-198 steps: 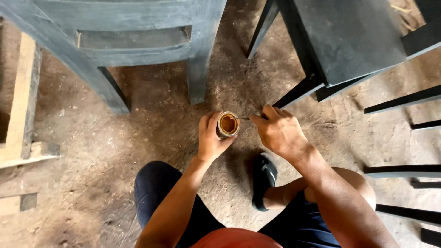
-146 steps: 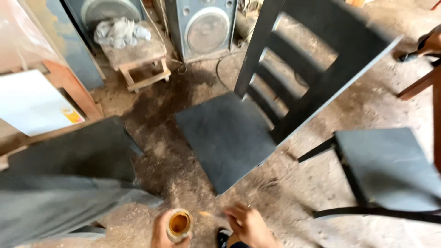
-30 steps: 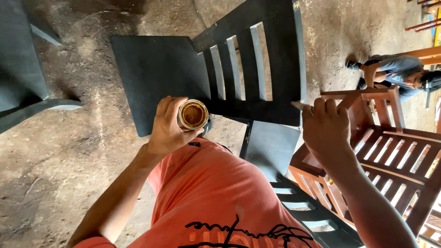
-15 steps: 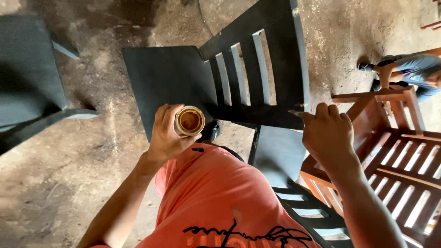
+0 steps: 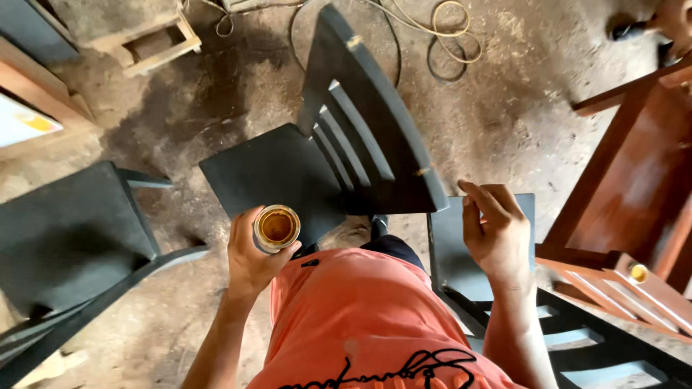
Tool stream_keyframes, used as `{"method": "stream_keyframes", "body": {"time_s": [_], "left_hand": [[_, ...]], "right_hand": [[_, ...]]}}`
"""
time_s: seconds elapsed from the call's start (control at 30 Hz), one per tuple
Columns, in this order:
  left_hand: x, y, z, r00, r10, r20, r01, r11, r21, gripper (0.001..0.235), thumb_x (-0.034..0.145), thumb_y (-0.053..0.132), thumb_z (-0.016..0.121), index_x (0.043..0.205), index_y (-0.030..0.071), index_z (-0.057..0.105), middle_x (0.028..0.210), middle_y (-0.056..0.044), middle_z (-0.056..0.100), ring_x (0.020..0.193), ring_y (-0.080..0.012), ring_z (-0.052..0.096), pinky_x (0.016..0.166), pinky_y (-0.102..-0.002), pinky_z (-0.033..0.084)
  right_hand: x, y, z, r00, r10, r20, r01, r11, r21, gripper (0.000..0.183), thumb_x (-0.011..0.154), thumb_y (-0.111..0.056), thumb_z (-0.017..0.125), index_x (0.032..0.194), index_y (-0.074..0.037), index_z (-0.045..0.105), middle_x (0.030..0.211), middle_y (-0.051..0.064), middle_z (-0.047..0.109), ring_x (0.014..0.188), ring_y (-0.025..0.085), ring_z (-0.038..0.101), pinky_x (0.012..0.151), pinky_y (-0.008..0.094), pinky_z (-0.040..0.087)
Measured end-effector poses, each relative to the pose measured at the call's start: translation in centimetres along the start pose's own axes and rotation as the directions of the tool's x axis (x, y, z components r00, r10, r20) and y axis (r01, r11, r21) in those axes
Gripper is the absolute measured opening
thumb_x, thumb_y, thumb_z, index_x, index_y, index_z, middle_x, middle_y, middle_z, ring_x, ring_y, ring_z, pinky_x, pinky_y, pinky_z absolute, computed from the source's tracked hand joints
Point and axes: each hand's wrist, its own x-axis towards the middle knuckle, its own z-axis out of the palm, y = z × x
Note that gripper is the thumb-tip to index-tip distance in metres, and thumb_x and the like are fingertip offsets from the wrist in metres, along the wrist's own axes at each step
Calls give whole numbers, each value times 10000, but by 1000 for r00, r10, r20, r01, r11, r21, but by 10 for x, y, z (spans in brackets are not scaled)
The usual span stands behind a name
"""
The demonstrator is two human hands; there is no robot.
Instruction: The person scoops wood filler from a container with a small putty knife and applies it onto various joints and surfaces of wooden chairs.
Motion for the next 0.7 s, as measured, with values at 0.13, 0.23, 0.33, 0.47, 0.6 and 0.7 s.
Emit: {"method": "stream_keyframes", "body": {"time_s": [0.13,0.23,0.33,0.47,0.6,0.7], "left_hand": [[15,37,31,999,8,47,-13,994,109,824,602,91,912,1324,9,524,1216,-218,602,1107,-404,619,928,-460,531],[32,80,65,999,41,11,-42,993,112,817,627,134,928,1320,19,511,1190,-202,599,1071,-367,648,907,-445,544],[48,124,96,998,17,-54,-12,996,83,817,666,136,940,1343,25,497,1214,-184,610,1088,-347,666,942,-429,549],[64,184,125,994,-38,-103,61,973,224,833,638,135,962,1327,23,509,1201,-179,615,1066,-328,668,916,-408,551],[64,225,145,991,-40,-125,81,939,333,833,645,120,952,1339,13,504,1246,-180,608,1125,-313,661,971,-410,552],[55,240,160,982,-77,-175,138,917,373,818,677,135,952,1350,16,502,1248,-167,607,1113,-283,678,955,-385,574]], "right_hand": [[10,58,4,1000,12,-7,-10,988,156,220,971,19,670,1172,-43,734,1035,135,699,804,246,709,656,320,571],[28,106,12,997,-71,-25,75,967,243,228,977,33,658,1178,-48,730,1038,134,700,844,247,710,691,324,572],[35,155,17,989,-141,37,124,946,298,259,936,36,655,1173,-37,731,1000,137,691,857,278,698,731,356,570],[43,216,23,983,-107,149,28,892,451,225,949,21,658,1153,-43,727,988,137,692,794,267,703,680,343,567],[55,272,36,956,-166,244,27,874,486,251,927,8,671,1159,-64,735,983,146,689,789,303,701,678,373,558],[67,301,49,924,-205,323,18,867,498,237,934,-4,661,1150,-71,732,985,151,689,782,324,699,668,392,556]]}}
